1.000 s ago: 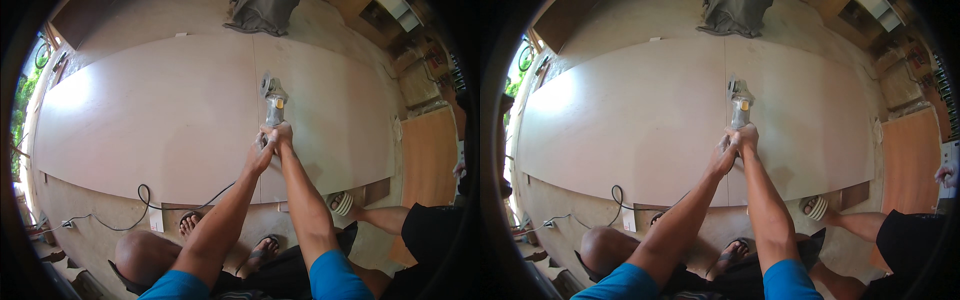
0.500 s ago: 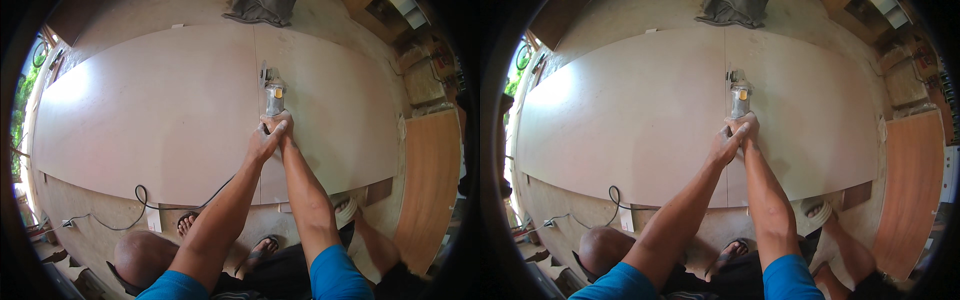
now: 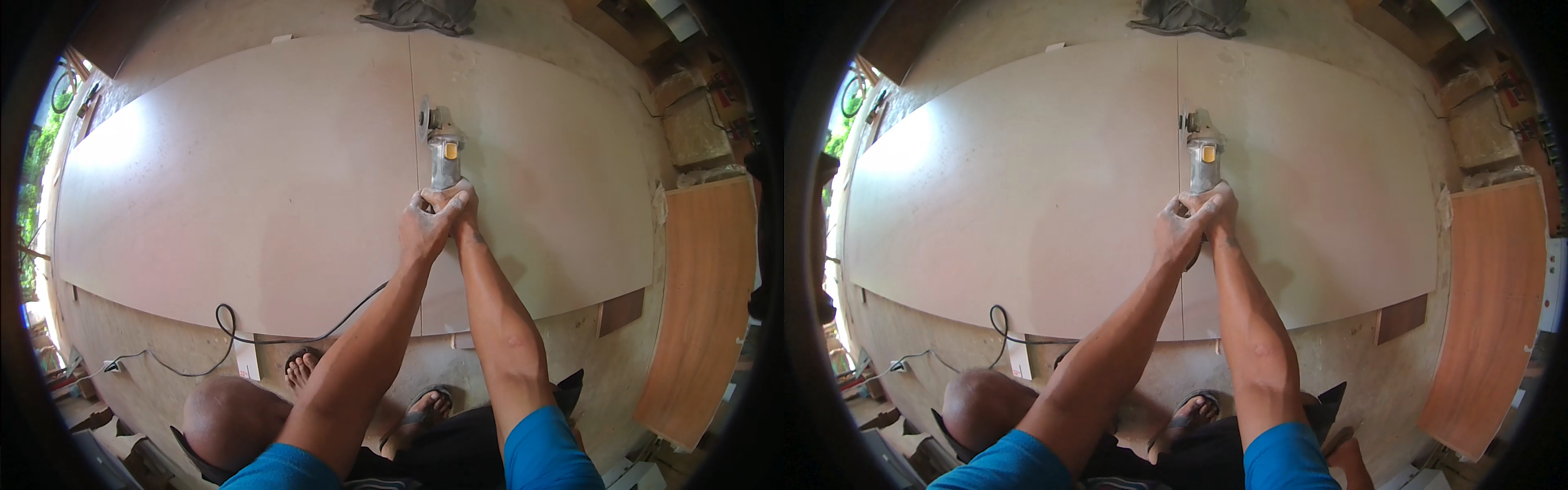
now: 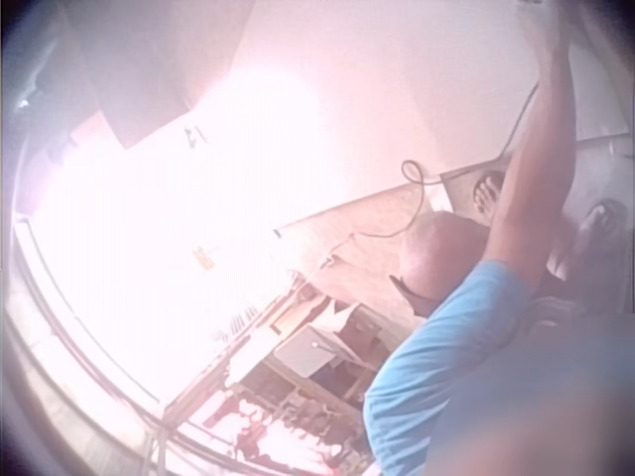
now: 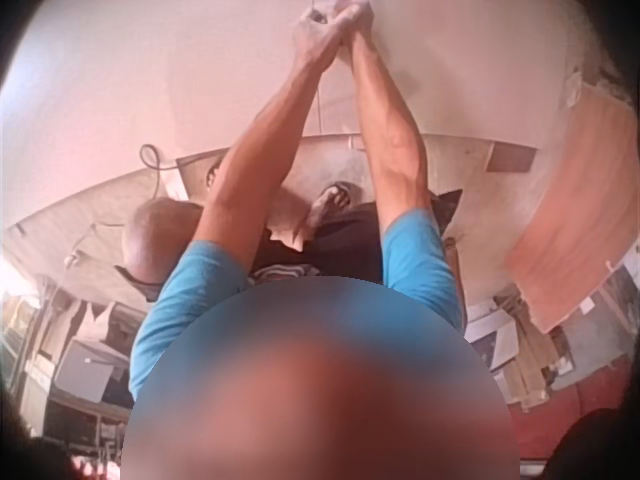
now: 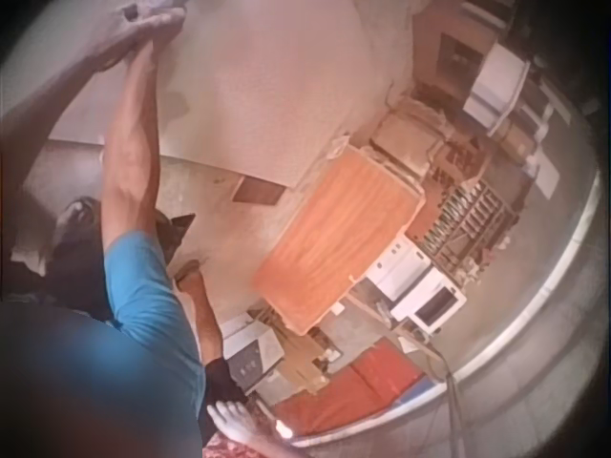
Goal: The person uses an angle grinder to cut a straight line along a large board laid on the floor. They guide the tool along the seam between two boards, then briefly pause to adjust the cord before resuming the cut.
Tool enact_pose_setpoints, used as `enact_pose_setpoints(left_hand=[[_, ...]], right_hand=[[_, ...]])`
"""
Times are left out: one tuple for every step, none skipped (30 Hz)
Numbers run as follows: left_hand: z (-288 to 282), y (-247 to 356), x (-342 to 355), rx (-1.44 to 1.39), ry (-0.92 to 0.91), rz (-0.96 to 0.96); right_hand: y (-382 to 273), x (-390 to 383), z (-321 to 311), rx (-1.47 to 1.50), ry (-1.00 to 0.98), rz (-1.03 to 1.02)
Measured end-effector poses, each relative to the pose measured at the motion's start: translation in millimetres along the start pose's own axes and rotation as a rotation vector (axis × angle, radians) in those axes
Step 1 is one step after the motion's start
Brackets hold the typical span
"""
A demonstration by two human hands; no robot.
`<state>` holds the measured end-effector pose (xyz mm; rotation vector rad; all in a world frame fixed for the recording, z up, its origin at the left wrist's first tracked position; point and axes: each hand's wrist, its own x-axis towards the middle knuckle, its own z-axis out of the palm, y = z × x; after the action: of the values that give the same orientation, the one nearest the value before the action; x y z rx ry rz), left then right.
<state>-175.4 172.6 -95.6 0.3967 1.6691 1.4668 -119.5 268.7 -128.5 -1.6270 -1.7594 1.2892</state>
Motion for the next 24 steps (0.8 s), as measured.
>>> enact_pose_setpoints(left_hand=[[-1, 1, 0, -0.008, -0.008, -0.023], [-1, 2, -1, -0.008, -0.014, -0.058], [-2, 2, -2, 0.000, -0.004, -0.042], [-2, 3, -3, 0.012, 0.007, -0.037], [-1, 4, -3, 0.029, 0.014, -0.036], [0, 5, -3, 0.059, 0.020, -0.041], [-1, 7, -3, 0.096, 0.024, -0.051], [-2, 8, -3, 0.136, 0.029, -0.054], [-2, 9, -2, 0.118, 0.028, -0.050], [-2, 10, -2, 0.102, 0.030, -0.039], [-2, 11, -2, 0.102, 0.029, -0.059], [-2, 11, -1, 0.106, 0.020, -0.066], [-1, 12, 0, 0.125, 0.011, -0.104], [-1, 12, 0, 0.143, 0.004, -0.142], [-1, 12, 0, 0.138, 0.007, -0.127], [-1, 11, 0, 0.133, 0.011, -0.112], [-1, 11, 1, 0.131, 0.011, -0.102], [-1, 10, 1, 0.122, 0.015, -0.091], [-1, 10, 2, 0.117, 0.013, -0.085], [-1, 10, 3, 0.113, 0.010, -0.080], [-1, 10, 3, 0.110, 0.012, -0.073], [-1, 10, 3, 0.107, 0.016, -0.066], [-1, 10, 3, 0.104, 0.020, -0.059], [-2, 10, 2, 0.110, 0.018, -0.067]], right_hand=[[1, 2, 0, -0.032, -0.002, 0.004], [3, 2, 1, -0.072, 0.003, 0.028], [4, 2, 2, -0.053, -0.003, -0.001], [6, 1, 2, -0.044, -0.001, -0.014], [7, 1, 1, -0.040, 0.001, -0.020], [7, 2, 1, -0.069, 0.015, -0.043], [8, 1, 1, -0.101, 0.027, -0.060], [8, 1, 1, -0.139, 0.037, -0.069], [8, 2, 2, -0.139, 0.041, -0.066], [8, 2, 3, -0.147, 0.041, -0.057], [9, 2, 3, -0.154, 0.041, -0.047], [10, 2, 3, -0.147, 0.046, -0.058], [12, 2, 3, -0.140, 0.049, -0.069], [13, 2, 3, -0.141, 0.052, -0.074], [14, 3, 3, -0.147, 0.048, -0.077], [15, 4, 3, -0.162, 0.046, -0.072], [15, 6, 3, -0.185, 0.044, -0.049], [15, 7, 2, -0.186, 0.017, -0.051], [14, 8, 0, -0.196, -0.008, -0.033], [14, 9, -1, -0.205, -0.031, -0.014], [13, 9, -2, -0.218, -0.027, -0.023], [12, 9, -3, -0.231, -0.023, -0.033], [11, 8, -4, -0.244, -0.020, -0.042], [11, 6, -4, -0.226, -0.017, -0.050]])
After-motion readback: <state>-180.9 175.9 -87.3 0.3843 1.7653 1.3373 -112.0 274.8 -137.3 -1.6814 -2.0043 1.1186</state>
